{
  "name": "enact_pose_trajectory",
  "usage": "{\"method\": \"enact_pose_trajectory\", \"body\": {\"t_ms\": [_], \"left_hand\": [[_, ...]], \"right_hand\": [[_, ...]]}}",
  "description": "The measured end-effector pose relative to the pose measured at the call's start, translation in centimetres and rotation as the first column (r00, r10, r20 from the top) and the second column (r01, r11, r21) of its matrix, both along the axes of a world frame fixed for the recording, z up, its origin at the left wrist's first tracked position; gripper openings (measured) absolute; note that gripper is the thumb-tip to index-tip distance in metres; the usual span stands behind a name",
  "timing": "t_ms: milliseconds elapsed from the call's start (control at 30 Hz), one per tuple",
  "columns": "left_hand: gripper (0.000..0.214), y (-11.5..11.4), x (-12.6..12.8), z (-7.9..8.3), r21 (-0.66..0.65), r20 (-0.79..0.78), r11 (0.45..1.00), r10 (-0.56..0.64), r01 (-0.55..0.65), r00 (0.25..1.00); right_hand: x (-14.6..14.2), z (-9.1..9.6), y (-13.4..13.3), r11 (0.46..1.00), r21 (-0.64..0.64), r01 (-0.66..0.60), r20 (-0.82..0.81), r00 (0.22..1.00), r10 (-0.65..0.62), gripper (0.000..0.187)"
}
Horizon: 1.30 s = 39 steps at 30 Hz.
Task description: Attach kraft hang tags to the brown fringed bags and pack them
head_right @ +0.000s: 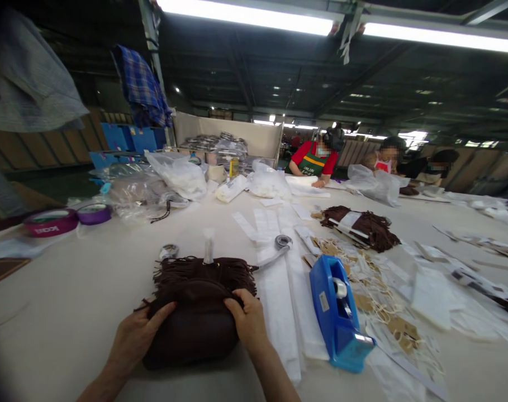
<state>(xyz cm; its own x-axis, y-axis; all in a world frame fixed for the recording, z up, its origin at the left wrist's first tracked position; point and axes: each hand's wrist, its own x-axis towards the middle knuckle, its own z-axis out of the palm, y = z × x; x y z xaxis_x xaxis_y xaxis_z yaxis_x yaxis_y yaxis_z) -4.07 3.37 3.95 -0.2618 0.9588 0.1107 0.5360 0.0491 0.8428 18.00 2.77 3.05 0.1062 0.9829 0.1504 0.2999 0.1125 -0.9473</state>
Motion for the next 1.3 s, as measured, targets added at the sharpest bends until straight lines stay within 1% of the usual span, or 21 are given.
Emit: {"method": "enact_pose_trajectory", "body": {"t_ms": [67, 100, 167, 233, 333, 433, 500, 567, 600, 667, 733, 800, 833, 867, 933, 1000, 1033, 1067, 1133, 1200, 1300], "left_hand": [[0.040, 0.1, -0.2, 0.0, -0.045, -0.034, 0.998, 0.036, -0.038, 0.999], [0.042, 0.1, -0.3, 0.0, -0.071, -0.042, 0.996, 0.056, -0.059, 0.998], [0.046, 0.1, -0.5, -0.1, -0.114, -0.050, 0.990, 0.074, -0.079, 0.996], [0.049, 0.1, -0.6, -0.1, -0.117, -0.071, 0.992, 0.047, -0.055, 0.996], [0.047, 0.0, -0.8, -0.3, -0.076, -0.124, 0.997, 0.014, -0.024, 0.992], [0.035, 0.3, -0.8, -0.7, 0.008, -0.148, 1.000, 0.008, -0.006, 0.989], [0.031, 0.5, -0.9, -1.1, 0.048, -0.134, 0.999, 0.012, -0.006, 0.991], [0.031, 0.4, -1.1, -1.3, 0.023, -0.026, 1.000, -0.015, 0.016, 1.000], [0.032, 0.2, -1.2, -1.4, -0.004, 0.046, 0.999, -0.047, 0.047, 0.998], [0.039, -0.7, -1.5, -1.4, -0.053, 0.173, 0.990, -0.120, 0.131, 0.977], [0.053, -2.1, -1.6, -1.2, -0.069, 0.321, 0.974, -0.185, 0.218, 0.929], [0.061, -3.4, -1.5, -1.1, -0.080, 0.511, 0.954, -0.210, 0.289, 0.834], [0.062, -3.8, -1.3, -1.1, -0.092, 0.607, 0.945, -0.197, 0.315, 0.769], [0.059, -4.1, -1.0, -1.1, -0.109, 0.683, 0.939, -0.167, 0.326, 0.711], [0.053, -4.2, -0.5, -1.2, -0.139, 0.770, 0.939, -0.098, 0.315, 0.631], [0.052, -4.0, 0.1, -1.4, -0.150, 0.819, 0.951, -0.033, 0.270, 0.572], [0.053, -3.9, 0.3, -1.5, -0.159, 0.833, 0.956, -0.005, 0.248, 0.553], [0.055, -3.8, 0.6, -1.5, -0.171, 0.840, 0.958, 0.021, 0.229, 0.541], [0.057, -3.7, 1.1, -1.4, -0.194, 0.846, 0.958, 0.055, 0.209, 0.531], [0.059, -3.7, 1.6, -1.0, -0.193, 0.855, 0.957, 0.055, 0.218, 0.515], [0.061, -3.6, 2.0, -0.1, -0.194, 0.876, 0.952, 0.060, 0.236, 0.478]], "right_hand": [[0.5, 0.3, -0.4, 1.000, -0.016, -0.009, -0.050, 0.999, 0.008, 0.025], [0.7, 0.4, -0.7, 0.999, -0.021, 0.027, -0.069, 0.997, -0.028, 0.028], [0.9, 0.7, -1.6, 0.989, -0.011, 0.145, -0.073, 0.987, -0.145, 0.032], [0.8, 0.9, -2.6, 0.972, 0.019, 0.235, -0.042, 0.971, -0.234, 0.034], [0.0, 0.8, -3.8, 0.971, 0.049, 0.235, 0.038, 0.971, -0.237, 0.035], [-0.7, 0.6, -4.0, 0.982, 0.002, 0.191, 0.076, 0.979, -0.190, 0.030], [-0.8, 0.3, -3.6, 0.983, -0.056, 0.174, 0.008, 0.985, -0.174, 0.027], [-0.5, 0.0, -3.1, 0.984, -0.102, 0.145, -0.130, 0.979, -0.158, 0.025], [-0.4, -0.1, -2.9, 0.984, -0.124, 0.126, -0.224, 0.963, -0.152, 0.024], [0.0, -0.4, -2.7, 0.982, -0.170, 0.079, -0.429, 0.892, -0.146, 0.024], [0.1, -0.7, -2.6, 0.978, -0.206, 0.032, -0.593, 0.791, -0.151, 0.026], [0.1, -0.9, -2.6, 0.977, -0.213, 0.010, -0.672, 0.724, -0.154, 0.029], [0.1, -0.9, -2.7, 0.978, -0.206, 0.002, -0.680, 0.719, -0.145, 0.030], [0.0, -0.9, -2.9, 0.981, -0.192, -0.001, -0.666, 0.734, -0.130, 0.031], [-0.1, -0.9, -3.6, 0.985, -0.168, 0.043, -0.564, 0.815, -0.132, 0.034], [-0.3, -1.0, -4.6, 0.974, -0.161, 0.162, -0.401, 0.891, -0.214, 0.041], [-0.5, -1.2, -5.2, 0.963, -0.167, 0.212, -0.343, 0.903, -0.259, 0.046], [-0.8, -1.3, -5.7, 0.953, -0.181, 0.243, -0.325, 0.900, -0.291, 0.052], [-1.7, -1.7, -6.5, 0.946, -0.229, 0.230, -0.406, 0.861, -0.308, 0.065], [-2.8, -1.8, -6.7, 0.951, -0.257, 0.174, -0.539, 0.791, -0.290, 0.078], [-4.4, -1.4, -6.1, 0.965, -0.226, 0.135, -0.673, 0.695, -0.255, 0.089]]}}
